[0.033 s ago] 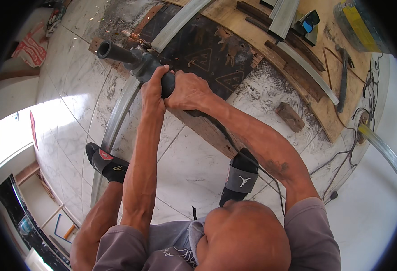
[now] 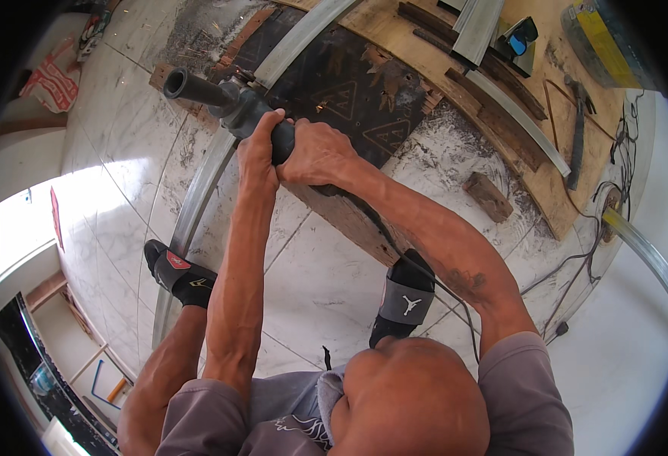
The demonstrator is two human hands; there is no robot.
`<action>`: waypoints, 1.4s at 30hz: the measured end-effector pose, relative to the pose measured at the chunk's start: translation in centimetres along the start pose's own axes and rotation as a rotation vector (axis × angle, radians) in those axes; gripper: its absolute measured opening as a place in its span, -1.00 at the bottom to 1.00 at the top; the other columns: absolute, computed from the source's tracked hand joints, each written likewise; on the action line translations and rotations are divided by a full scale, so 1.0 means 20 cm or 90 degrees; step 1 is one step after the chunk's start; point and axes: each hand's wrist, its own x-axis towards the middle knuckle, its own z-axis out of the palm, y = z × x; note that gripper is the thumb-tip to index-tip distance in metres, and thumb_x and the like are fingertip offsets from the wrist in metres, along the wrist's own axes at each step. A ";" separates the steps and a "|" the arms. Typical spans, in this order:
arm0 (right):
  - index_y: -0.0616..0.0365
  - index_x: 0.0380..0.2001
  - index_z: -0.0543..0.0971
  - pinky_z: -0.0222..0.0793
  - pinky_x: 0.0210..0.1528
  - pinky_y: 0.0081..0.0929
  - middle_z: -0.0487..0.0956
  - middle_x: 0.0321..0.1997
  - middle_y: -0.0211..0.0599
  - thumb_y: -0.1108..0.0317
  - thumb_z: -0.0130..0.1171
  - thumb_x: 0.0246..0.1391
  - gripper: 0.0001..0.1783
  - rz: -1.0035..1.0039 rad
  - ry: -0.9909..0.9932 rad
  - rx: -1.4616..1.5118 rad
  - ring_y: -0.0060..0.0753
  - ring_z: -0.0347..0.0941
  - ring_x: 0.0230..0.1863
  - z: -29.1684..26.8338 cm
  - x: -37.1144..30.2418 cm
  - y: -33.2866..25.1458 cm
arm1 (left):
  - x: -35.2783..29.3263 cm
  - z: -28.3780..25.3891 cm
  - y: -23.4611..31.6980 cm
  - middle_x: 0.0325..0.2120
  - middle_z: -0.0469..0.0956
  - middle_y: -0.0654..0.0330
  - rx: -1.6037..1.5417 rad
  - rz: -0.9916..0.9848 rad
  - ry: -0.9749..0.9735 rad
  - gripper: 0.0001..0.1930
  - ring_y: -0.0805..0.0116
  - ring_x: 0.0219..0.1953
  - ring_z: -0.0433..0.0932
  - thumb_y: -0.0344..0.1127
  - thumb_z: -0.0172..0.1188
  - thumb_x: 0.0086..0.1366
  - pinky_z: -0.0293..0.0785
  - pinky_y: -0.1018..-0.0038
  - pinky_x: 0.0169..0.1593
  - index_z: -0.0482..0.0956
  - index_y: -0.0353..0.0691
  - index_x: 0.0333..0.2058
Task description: The person uses an angle grinder to cut through a metal beam while holding it against a wooden surface by hand.
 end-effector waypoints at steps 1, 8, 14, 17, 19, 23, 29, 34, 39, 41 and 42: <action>0.41 0.02 0.49 0.52 0.14 -0.15 0.64 -0.04 0.21 0.03 0.38 -0.24 -0.19 -0.002 -0.002 0.001 0.17 0.61 0.06 0.00 0.00 -0.01 | 0.01 -0.01 0.00 -0.41 0.65 0.17 0.001 -0.001 0.003 -0.74 0.39 -0.37 0.62 -0.30 0.47 0.07 0.54 0.46 -0.19 0.67 -0.36 -0.35; 0.38 0.01 0.49 0.53 0.07 -0.16 0.65 -0.10 0.20 -0.15 0.47 -0.28 -0.08 -0.011 0.016 -0.006 0.16 0.63 0.00 0.02 0.03 0.04 | 0.01 0.00 -0.01 -0.35 0.66 0.09 0.010 -0.016 0.001 -0.66 0.34 -0.34 0.66 -0.31 0.46 0.11 0.63 0.46 -0.18 0.61 -0.41 -0.23; 0.39 0.01 0.49 0.52 0.08 -0.15 0.65 -0.10 0.21 -0.17 0.47 -0.28 -0.07 -0.009 0.009 -0.010 0.16 0.63 0.00 0.02 0.02 0.03 | 0.02 -0.01 -0.02 -0.34 0.65 0.07 -0.002 -0.015 0.008 -0.67 0.32 -0.33 0.66 -0.31 0.46 0.11 0.64 0.45 -0.18 0.61 -0.43 -0.24; 0.39 0.00 0.50 0.52 0.08 -0.15 0.65 -0.10 0.22 -0.17 0.47 -0.29 -0.07 -0.007 0.006 -0.005 0.17 0.63 0.00 0.01 0.01 0.05 | -0.01 0.01 -0.01 -0.34 0.65 0.07 0.016 -0.013 0.008 -0.66 0.32 -0.33 0.66 -0.31 0.45 0.11 0.64 0.45 -0.18 0.61 -0.43 -0.23; 0.39 0.00 0.50 0.52 0.08 -0.15 0.66 -0.11 0.22 -0.17 0.48 -0.29 -0.07 -0.013 -0.001 0.003 0.18 0.63 0.00 0.01 0.01 0.03 | 0.01 -0.01 -0.02 -0.34 0.65 0.08 0.010 -0.010 0.005 -0.66 0.33 -0.33 0.66 -0.30 0.45 0.11 0.64 0.45 -0.18 0.61 -0.43 -0.23; 0.39 -0.01 0.51 0.52 0.07 -0.15 0.66 -0.12 0.22 -0.17 0.47 -0.29 -0.08 -0.009 0.022 -0.013 0.19 0.63 -0.01 0.02 0.01 0.06 | -0.01 0.01 -0.03 -0.35 0.65 0.09 0.004 -0.009 -0.009 -0.67 0.34 -0.32 0.66 -0.29 0.45 0.12 0.63 0.45 -0.17 0.62 -0.41 -0.24; 0.38 -0.02 0.50 0.53 0.06 -0.15 0.66 -0.12 0.22 -0.17 0.47 -0.28 -0.09 -0.019 0.016 -0.003 0.18 0.63 -0.01 0.01 -0.01 0.04 | -0.02 0.00 -0.02 -0.36 0.66 0.10 0.013 -0.010 -0.007 -0.67 0.34 -0.33 0.66 -0.29 0.46 0.12 0.62 0.45 -0.17 0.63 -0.40 -0.23; 0.39 -0.01 0.50 0.53 0.06 -0.14 0.66 -0.12 0.22 -0.17 0.47 -0.27 -0.09 -0.018 0.011 0.002 0.18 0.63 -0.01 0.01 0.00 0.04 | -0.01 0.00 -0.02 -0.36 0.66 0.10 0.007 -0.007 0.000 -0.68 0.34 -0.33 0.65 -0.30 0.45 0.12 0.61 0.45 -0.17 0.63 -0.39 -0.24; 0.39 -0.02 0.50 0.53 0.06 -0.16 0.66 -0.13 0.21 -0.16 0.47 -0.28 -0.10 -0.017 0.024 -0.008 0.18 0.63 -0.02 0.02 0.00 0.06 | -0.03 0.01 -0.02 -0.37 0.66 0.11 0.021 -0.013 0.003 -0.70 0.35 -0.34 0.65 -0.30 0.45 0.12 0.61 0.46 -0.17 0.64 -0.39 -0.26; 0.39 -0.02 0.51 0.53 0.06 -0.16 0.66 -0.12 0.21 -0.16 0.47 -0.28 -0.10 -0.015 0.013 -0.010 0.18 0.63 -0.01 0.02 0.00 0.06 | -0.04 0.01 -0.02 -0.37 0.65 0.11 0.010 -0.005 -0.003 -0.70 0.35 -0.34 0.65 -0.30 0.45 0.12 0.61 0.46 -0.18 0.64 -0.38 -0.27; 0.38 -0.03 0.51 0.53 0.06 -0.16 0.66 -0.12 0.20 -0.15 0.47 -0.28 -0.11 -0.012 0.003 -0.012 0.18 0.63 -0.01 0.01 0.00 0.05 | -0.03 0.01 -0.02 -0.37 0.65 0.11 0.010 -0.004 -0.003 -0.70 0.35 -0.34 0.65 -0.30 0.45 0.12 0.61 0.46 -0.18 0.64 -0.38 -0.27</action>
